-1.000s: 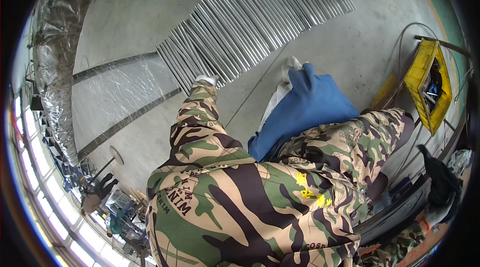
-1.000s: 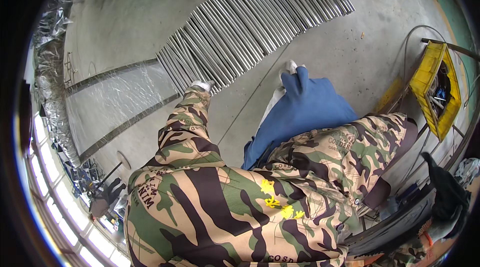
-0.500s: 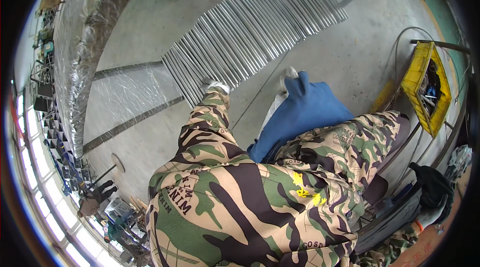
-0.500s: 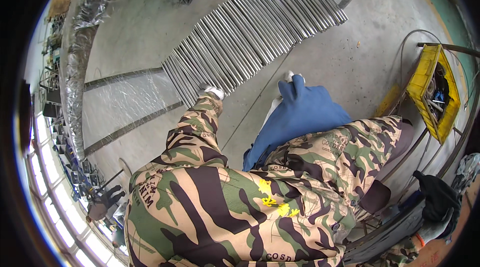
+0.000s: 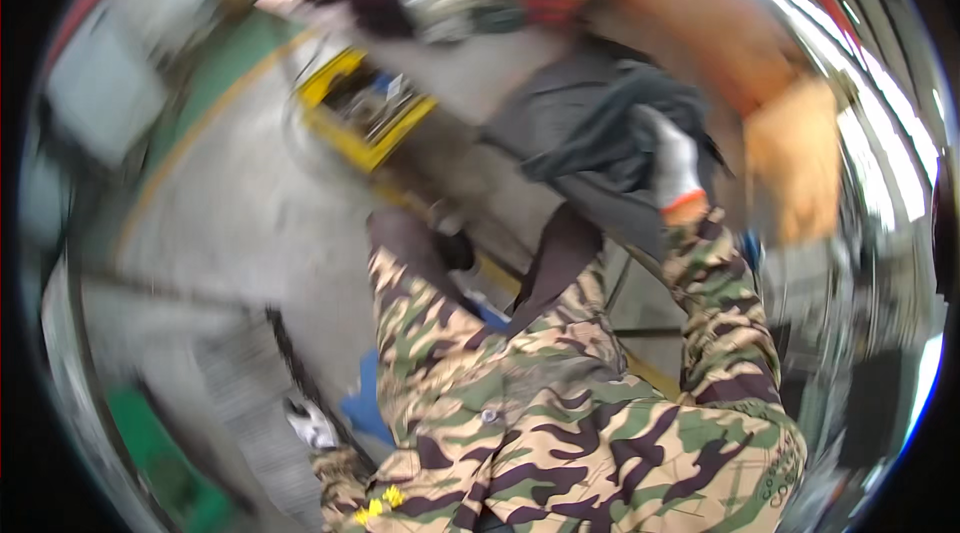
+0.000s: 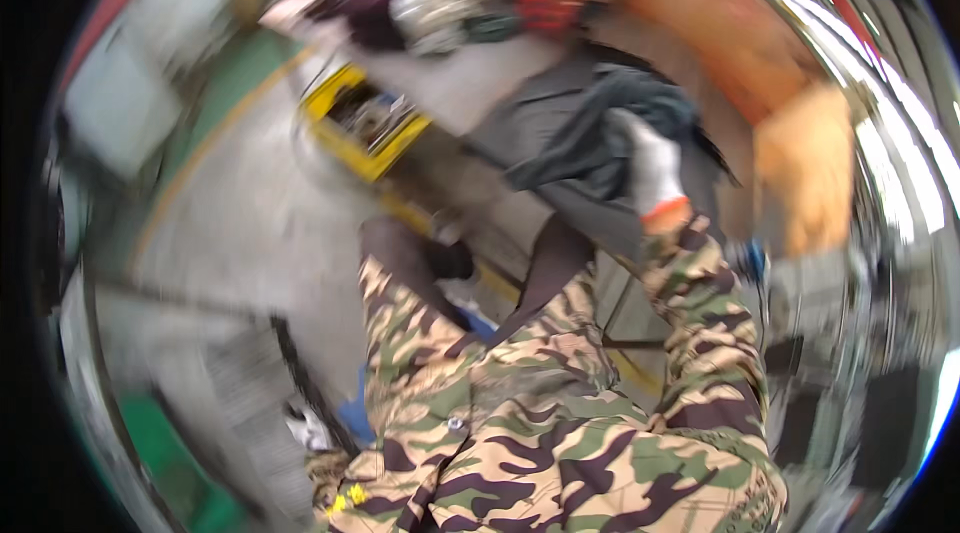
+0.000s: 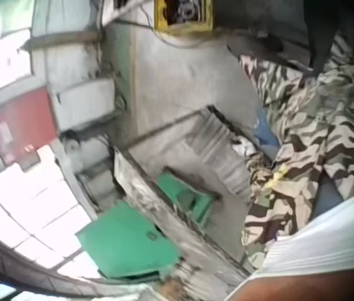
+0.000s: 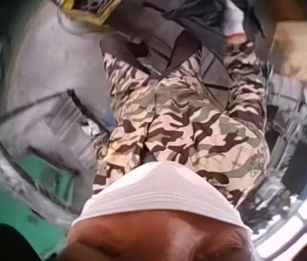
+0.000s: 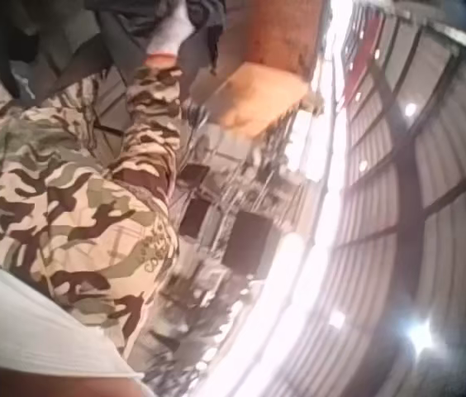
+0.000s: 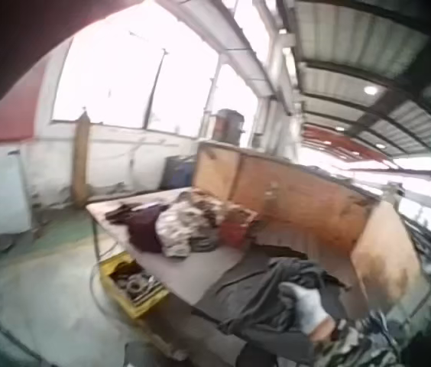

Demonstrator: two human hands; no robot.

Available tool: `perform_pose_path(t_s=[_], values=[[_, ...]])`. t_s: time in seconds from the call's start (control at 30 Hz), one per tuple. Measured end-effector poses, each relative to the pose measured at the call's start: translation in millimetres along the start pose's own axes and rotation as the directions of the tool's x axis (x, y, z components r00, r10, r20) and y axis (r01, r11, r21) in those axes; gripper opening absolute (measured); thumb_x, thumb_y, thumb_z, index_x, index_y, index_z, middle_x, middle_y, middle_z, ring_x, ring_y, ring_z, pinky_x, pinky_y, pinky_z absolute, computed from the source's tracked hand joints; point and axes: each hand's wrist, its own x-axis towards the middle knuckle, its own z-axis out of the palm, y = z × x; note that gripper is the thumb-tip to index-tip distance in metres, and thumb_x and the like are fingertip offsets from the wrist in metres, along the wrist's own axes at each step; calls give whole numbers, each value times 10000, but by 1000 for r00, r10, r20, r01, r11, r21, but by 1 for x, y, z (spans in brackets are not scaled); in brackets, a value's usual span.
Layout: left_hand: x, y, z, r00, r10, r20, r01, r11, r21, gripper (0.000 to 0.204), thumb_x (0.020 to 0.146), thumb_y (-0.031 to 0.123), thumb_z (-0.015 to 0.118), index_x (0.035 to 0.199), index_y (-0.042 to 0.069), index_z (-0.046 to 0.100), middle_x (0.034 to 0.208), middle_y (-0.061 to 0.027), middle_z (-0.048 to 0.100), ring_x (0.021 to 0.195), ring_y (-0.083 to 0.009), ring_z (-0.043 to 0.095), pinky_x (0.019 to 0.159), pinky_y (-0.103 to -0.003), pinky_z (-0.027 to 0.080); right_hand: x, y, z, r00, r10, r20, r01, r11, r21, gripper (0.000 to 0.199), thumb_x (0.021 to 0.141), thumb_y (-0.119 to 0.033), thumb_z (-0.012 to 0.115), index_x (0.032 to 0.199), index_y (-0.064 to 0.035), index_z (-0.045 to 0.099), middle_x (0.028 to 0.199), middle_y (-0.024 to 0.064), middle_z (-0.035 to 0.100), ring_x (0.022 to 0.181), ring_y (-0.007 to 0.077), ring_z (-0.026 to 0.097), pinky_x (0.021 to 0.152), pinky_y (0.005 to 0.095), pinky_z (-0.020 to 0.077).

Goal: Sanding and polishing a set of curved metal rods using a handheld orbital sander at a workbench.

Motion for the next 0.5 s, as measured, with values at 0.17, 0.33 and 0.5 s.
perform_pose_path(t_s=[0.17, 0.33, 0.5], values=[[46, 195, 111, 800, 438, 411, -331, 892, -308, 503, 1047, 127, 612, 1502, -77, 545, 1450, -236, 655, 1312, -331, 654, 1151, -402, 503, -10, -13, -31, 988, 102, -115, -82, 982, 168, 108, 957, -98, 818, 1034, -45, 764, 880, 34, 738, 722, 141, 680, 661, 282, 535], [38, 351, 190, 442, 714, 543, -568, 692, -447, 460, 1056, 125, 636, 1475, -57, 585, 1344, -229, 711, 1200, -292, 719, 1074, -404, 559, 9, -23, -91, 912, -273, -306, 324, 937, 129, 195, 989, -130, 795, 1135, -1, 780, 1010, 53, 777, 850, 165, 728, 776, 300, 590], [-5, 482, 275, 23, 875, 483, -780, 318, -538, 493, 994, 125, 698, 1452, -36, 606, 1313, -239, 720, 1162, -364, 736, 1035, -444, 573, 74, -27, -256, 784, -580, -222, 314, 678, -664, 437, 910, -80, 746, 1345, -112, 723, 1078, 144, 794, 967, 268, 791, 902, 340, 628]])
